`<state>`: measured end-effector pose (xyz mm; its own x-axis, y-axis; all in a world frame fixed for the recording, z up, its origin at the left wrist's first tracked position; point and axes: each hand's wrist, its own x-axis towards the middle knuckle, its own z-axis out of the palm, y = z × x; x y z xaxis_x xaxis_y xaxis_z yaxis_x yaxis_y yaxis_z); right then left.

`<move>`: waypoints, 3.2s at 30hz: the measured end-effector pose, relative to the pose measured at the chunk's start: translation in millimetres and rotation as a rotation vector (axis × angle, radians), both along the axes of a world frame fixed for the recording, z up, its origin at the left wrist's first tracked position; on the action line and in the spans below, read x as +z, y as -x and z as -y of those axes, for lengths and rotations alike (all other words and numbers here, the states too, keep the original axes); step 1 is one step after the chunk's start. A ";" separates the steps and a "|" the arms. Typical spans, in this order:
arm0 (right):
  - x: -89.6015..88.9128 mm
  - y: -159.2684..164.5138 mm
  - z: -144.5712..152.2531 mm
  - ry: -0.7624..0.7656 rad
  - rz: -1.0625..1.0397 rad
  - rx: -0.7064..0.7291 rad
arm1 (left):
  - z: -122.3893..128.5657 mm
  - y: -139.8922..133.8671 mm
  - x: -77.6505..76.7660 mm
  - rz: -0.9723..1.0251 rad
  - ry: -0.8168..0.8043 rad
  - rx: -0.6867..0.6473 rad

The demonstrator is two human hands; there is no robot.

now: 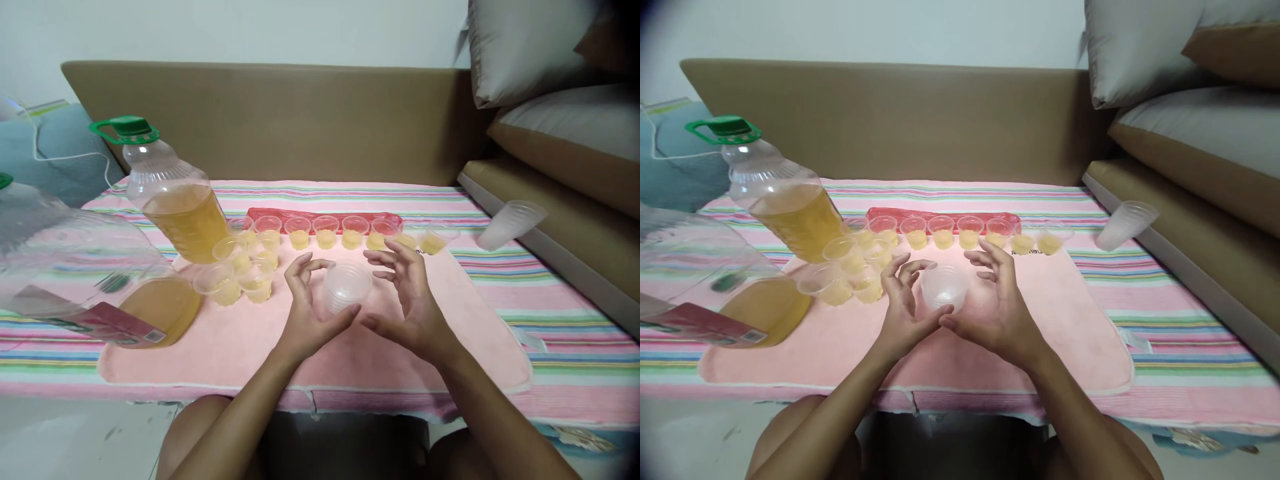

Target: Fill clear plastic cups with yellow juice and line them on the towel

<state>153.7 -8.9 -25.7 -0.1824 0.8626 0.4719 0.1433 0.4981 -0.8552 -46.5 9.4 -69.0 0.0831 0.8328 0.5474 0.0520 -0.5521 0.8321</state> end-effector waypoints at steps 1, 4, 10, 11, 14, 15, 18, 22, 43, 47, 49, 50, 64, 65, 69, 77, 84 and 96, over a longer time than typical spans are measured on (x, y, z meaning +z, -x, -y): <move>7.0 1.0 0.4 -0.016 0.031 -0.008 | -0.7 -0.5 0.0 0.004 -0.014 -0.007; 25.4 2.8 1.7 -0.046 0.133 -0.050 | -1.4 -2.1 -0.4 0.013 -0.061 -0.032; 42.1 -1.7 6.7 -0.034 0.404 -0.099 | 0.4 -1.3 -2.7 -0.016 -0.114 -0.028; 42.5 -2.2 7.7 -0.044 0.434 -0.107 | 0.4 -1.0 -3.0 -0.017 -0.117 -0.027; 41.4 -1.9 10.0 -0.078 0.473 -0.112 | 0.3 -0.7 -3.5 -0.023 -0.125 -0.025; 40.5 -1.5 10.3 -0.083 0.476 -0.111 | 0.3 -0.9 -3.5 -0.026 -0.128 -0.024; 37.6 -0.5 9.9 -0.087 0.470 -0.138 | 1.3 -2.1 -2.6 -0.035 -0.128 -0.022; 35.6 0.1 9.9 -0.082 0.468 -0.164 | 2.6 -3.3 -1.5 -0.037 -0.133 -0.018; 36.3 9.6 12.9 -0.155 0.381 -0.200 | 2.0 -5.4 -4.2 -0.008 -0.140 -0.004; 39.9 4.7 11.4 -0.161 0.285 -0.223 | 2.0 -5.5 -3.9 -0.026 -0.150 0.006; 47.2 -2.3 12.7 -0.171 0.213 -0.228 | 2.2 -4.5 -3.2 -0.048 -0.155 0.012; 52.4 -7.0 14.1 -0.180 0.166 -0.235 | 2.3 -3.9 -2.9 -0.059 -0.157 0.014; 3.9 -55.4 -19.4 -0.050 0.337 -0.410 | -0.1 -1.1 -3.7 -0.099 -0.143 0.054; -2.6 -53.8 -22.2 -0.033 0.350 -0.394 | -0.4 -0.3 -4.3 -0.092 -0.142 0.049; -14.5 -49.5 -26.0 0.029 0.380 -0.346 | -1.6 1.7 -7.3 -0.069 -0.119 0.018; -19.1 -52.9 -26.3 0.036 0.417 -0.293 | -2.9 2.4 -11.3 -0.128 -0.022 0.053; -19.3 -53.8 -24.7 0.048 0.424 -0.261 | -3.1 4.4 -13.1 -0.155 -0.004 0.055; -8.1 -57.1 -18.9 0.000 0.428 -0.195 | 0.3 4.3 -11.3 -0.233 -0.060 0.085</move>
